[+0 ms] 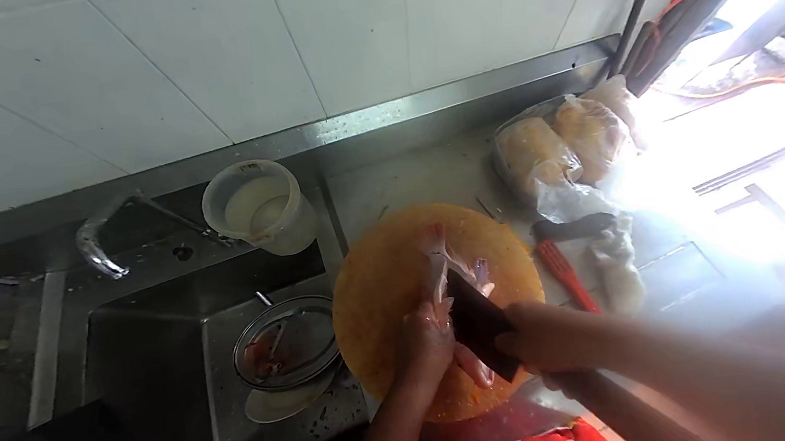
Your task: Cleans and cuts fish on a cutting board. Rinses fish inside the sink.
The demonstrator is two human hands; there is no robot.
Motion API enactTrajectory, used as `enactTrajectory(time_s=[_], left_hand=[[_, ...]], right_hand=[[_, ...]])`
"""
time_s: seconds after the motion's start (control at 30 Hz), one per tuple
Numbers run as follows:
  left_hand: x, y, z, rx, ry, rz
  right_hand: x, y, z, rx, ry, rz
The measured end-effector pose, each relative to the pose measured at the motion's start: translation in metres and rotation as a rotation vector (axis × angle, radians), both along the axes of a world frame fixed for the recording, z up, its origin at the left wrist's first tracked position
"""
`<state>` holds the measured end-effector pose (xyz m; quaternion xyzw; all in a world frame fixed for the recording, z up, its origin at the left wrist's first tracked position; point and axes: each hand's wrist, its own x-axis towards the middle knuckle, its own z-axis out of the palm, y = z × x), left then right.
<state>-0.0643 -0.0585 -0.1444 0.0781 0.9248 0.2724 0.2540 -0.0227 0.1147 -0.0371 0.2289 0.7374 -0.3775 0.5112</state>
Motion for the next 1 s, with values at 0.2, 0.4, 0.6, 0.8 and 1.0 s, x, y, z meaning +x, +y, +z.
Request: enactTrajectory(time_s=[0.2,0.4,0.6,0.8,1.0], left_hand=[[0.002,0.001,0.002,-0.056,0.027,0.007],[0.002,0.001,0.005,-0.104,0.027,0.005],[0.001,0.010,0.005,-0.104,0.047,0.007],[-0.003,0.005,0.003,-0.130,0.035,0.019],[-0.021,0.003,0.023,-0.158,-0.007,-0.153]], right_hand=[[-0.007,0.008,-0.018,-0.075,-0.006,-0.043],[-0.006,0.018,-0.008,-0.081,-0.037,0.074],[-0.007,0.026,0.000,-0.066,-0.041,0.178],[-0.024,0.016,-0.006,-0.042,-0.065,0.223],[0.020,0.021,-0.024,-0.177,0.020,0.033]])
